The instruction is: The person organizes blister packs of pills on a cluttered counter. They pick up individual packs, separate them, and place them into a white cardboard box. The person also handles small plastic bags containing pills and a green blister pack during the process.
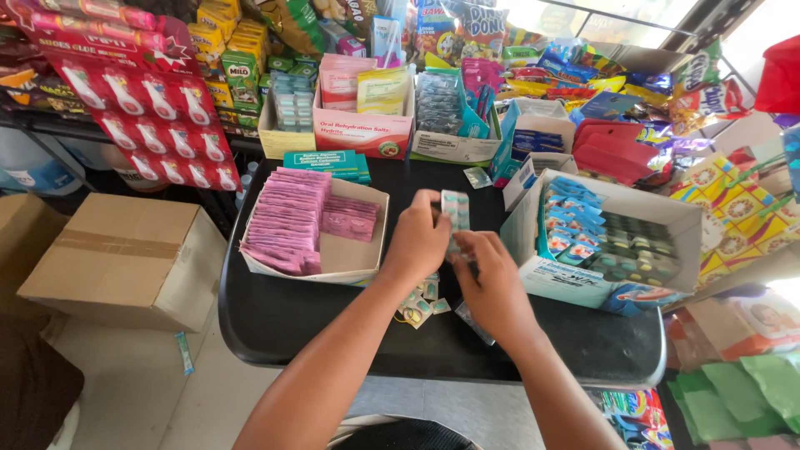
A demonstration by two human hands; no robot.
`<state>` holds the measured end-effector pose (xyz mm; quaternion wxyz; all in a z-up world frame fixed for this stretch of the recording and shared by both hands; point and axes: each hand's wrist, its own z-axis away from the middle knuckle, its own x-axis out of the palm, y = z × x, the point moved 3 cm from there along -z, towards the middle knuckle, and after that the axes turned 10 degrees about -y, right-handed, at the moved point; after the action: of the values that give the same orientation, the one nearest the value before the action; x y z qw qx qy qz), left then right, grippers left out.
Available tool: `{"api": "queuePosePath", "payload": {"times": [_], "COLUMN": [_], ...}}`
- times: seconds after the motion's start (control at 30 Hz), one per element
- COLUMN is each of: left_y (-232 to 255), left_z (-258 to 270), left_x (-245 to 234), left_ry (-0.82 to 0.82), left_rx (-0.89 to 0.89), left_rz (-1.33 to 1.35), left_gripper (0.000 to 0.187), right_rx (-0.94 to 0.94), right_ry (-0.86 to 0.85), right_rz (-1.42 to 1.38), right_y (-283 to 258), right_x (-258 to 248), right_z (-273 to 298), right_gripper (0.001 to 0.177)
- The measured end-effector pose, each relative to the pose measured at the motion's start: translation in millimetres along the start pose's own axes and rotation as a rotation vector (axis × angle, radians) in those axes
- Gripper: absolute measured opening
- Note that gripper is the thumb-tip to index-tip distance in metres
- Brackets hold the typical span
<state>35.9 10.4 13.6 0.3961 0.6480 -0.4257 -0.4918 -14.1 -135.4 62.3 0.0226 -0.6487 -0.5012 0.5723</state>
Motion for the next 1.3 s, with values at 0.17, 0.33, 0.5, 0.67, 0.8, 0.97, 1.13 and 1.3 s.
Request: {"api": "queuePosePath", "payload": {"times": [0.17, 0.33, 0.5, 0.67, 0.8, 0.97, 1.13, 1.3], "left_y": [39, 55, 54, 44, 42, 83, 81, 95], "left_z": [18, 41, 54, 61, 68, 77, 92, 100], "left_x": [-7, 3, 15, 23, 31, 24, 40, 51], "left_ry": [0.021, -0.011, 0.006, -0.013, 0.018, -0.143, -0.033, -0.103], "left_rx": [0.208, 0.453, 0.593, 0.66, 0.768, 1.099, 1.373, 1.486], "left_rz": [0.218, 0.385, 0.444, 0.428, 0.213, -0.045, -0.347, -0.459], "left_gripper": [0.038, 0.043, 0.04, 0.038, 0.033, 0.028, 0.025, 0.028], "right_rx": [-0.082, -0.052, 0.156, 0.188, 0.248, -0.025, -0.106, -0.117], "right_ry": [0.214, 0.252, 0.204, 0.233, 0.361, 0.508, 0.606, 0.598], "right_rz": [0.148, -0.027, -0.375, -0.569, -0.589, -0.222, -0.083, -0.092], "right_y": [-22, -25, -10, 7, 16, 12, 7, 7], "right_x": [-23, -27, -20, -15, -20, -55, -83, -101], "right_z": [18, 37, 53, 67, 80, 101, 121, 134], "right_gripper": [0.028, 0.035, 0.041, 0.044, 0.047, 0.023, 0.023, 0.022]}}
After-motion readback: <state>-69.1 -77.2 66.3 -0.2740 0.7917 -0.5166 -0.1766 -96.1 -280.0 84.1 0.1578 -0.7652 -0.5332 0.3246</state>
